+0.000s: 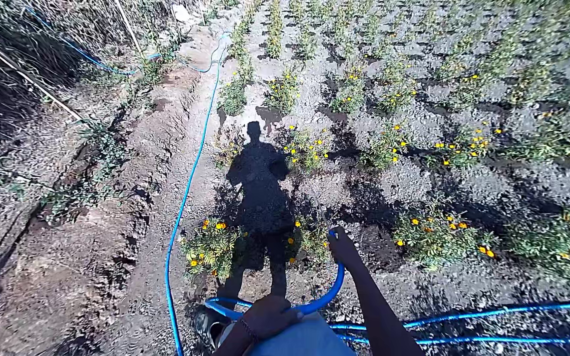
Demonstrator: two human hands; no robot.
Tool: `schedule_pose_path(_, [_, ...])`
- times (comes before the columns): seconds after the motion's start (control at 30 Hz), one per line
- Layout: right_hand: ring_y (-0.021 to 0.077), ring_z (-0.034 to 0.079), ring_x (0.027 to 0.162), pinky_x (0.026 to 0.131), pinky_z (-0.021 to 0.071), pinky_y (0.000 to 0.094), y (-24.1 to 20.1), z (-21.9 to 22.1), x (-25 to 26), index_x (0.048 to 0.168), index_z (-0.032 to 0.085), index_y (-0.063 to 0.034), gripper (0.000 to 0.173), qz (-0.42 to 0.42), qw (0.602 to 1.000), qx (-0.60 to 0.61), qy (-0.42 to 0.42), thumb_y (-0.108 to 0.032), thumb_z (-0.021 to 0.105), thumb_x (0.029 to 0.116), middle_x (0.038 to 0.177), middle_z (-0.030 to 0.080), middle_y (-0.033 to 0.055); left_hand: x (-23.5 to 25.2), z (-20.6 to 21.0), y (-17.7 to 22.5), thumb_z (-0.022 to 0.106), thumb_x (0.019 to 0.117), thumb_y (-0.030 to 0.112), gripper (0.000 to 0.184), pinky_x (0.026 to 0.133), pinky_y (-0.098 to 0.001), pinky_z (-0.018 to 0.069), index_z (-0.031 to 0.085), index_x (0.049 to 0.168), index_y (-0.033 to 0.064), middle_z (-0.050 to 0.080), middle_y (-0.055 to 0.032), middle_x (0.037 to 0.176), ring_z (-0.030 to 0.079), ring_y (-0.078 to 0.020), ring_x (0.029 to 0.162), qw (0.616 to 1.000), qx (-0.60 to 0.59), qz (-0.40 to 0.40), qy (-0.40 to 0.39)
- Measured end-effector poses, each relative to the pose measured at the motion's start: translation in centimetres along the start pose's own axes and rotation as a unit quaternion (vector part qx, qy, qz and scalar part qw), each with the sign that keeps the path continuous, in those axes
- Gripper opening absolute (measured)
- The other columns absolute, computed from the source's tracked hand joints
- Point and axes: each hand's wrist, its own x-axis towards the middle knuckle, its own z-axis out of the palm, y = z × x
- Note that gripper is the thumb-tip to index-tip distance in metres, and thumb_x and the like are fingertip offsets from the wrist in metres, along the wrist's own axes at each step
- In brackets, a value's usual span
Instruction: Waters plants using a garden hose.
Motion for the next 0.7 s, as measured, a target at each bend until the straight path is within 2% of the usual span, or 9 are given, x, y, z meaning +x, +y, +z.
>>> schedule_pose_path(0.2, [0.024, 0.058, 0.058, 0.057, 0.0535, 0.0431, 0.3, -0.2, -0.3, 0.14, 0.046, -0.005, 0.035, 0.005, 0.999, 0.039, 0.021, -0.025, 0.043, 0.1114, 0.081, 0.058, 0.0139, 0.3, 0.2, -0.1, 0.04, 0.1078, 0.05, 0.058, 0.079, -0.0601, 0.0482, 0.064, 0.096, -0.0007, 0.063, -0.0192, 0.088, 0.064, -0.0357, 0.087, 1.0, 0.007, 0.006, -0.001])
schedule_pose_path(0.33, [0.0275, 0.06, 0.063, 0.062, 0.054, 0.0467, 0.7, -0.2, -0.4, 0.142, 0.046, -0.0055, 0.037, 0.02, 0.999, 0.034, 0.036, -0.026, 0.044, 0.111, 0.085, 0.061, 0.0165, 0.3, 0.1, 0.1, 0.041, 0.1079, 0.05, 0.057, 0.079, -0.0604, 0.048, 0.064, 0.096, -0.0008, 0.064, -0.0197, 0.089, 0.064, -0.0362, 0.088, 1.0, 0.01, -0.001, -0.007])
schedule_pose_path(0.47, [0.0265, 0.06, 0.062, 0.061, 0.0541, 0.0455, 0.9, -0.3, -0.5, 0.14, 0.046, -0.0049, 0.036, 0.018, 0.999, 0.027, 0.027, -0.026, 0.043, 0.1113, 0.085, 0.061, 0.0163, 0.2, -0.1, 0.4, 0.041, 0.1084, 0.049, 0.057, 0.082, -0.0604, 0.0482, 0.064, 0.098, -0.0018, 0.064, -0.0206, 0.091, 0.064, -0.0365, 0.09, 1.0, 0.008, -0.004, -0.016])
schedule_pose_path(0.7, [0.0276, 0.062, 0.065, 0.063, 0.0549, 0.0467, 1.1, -0.4, -0.6, 0.139, 0.047, -0.0045, 0.035, 0.012, 0.999, 0.022, 0.02, -0.024, 0.044, 0.1109, 0.087, 0.062, 0.0172, 0.4, -0.1, 0.3, 0.042, 0.1084, 0.048, 0.056, 0.08, -0.0603, 0.0479, 0.063, 0.095, -0.0024, 0.063, -0.0204, 0.088, 0.063, -0.0367, 0.087, 1.0, 0.017, 0.002, -0.019])
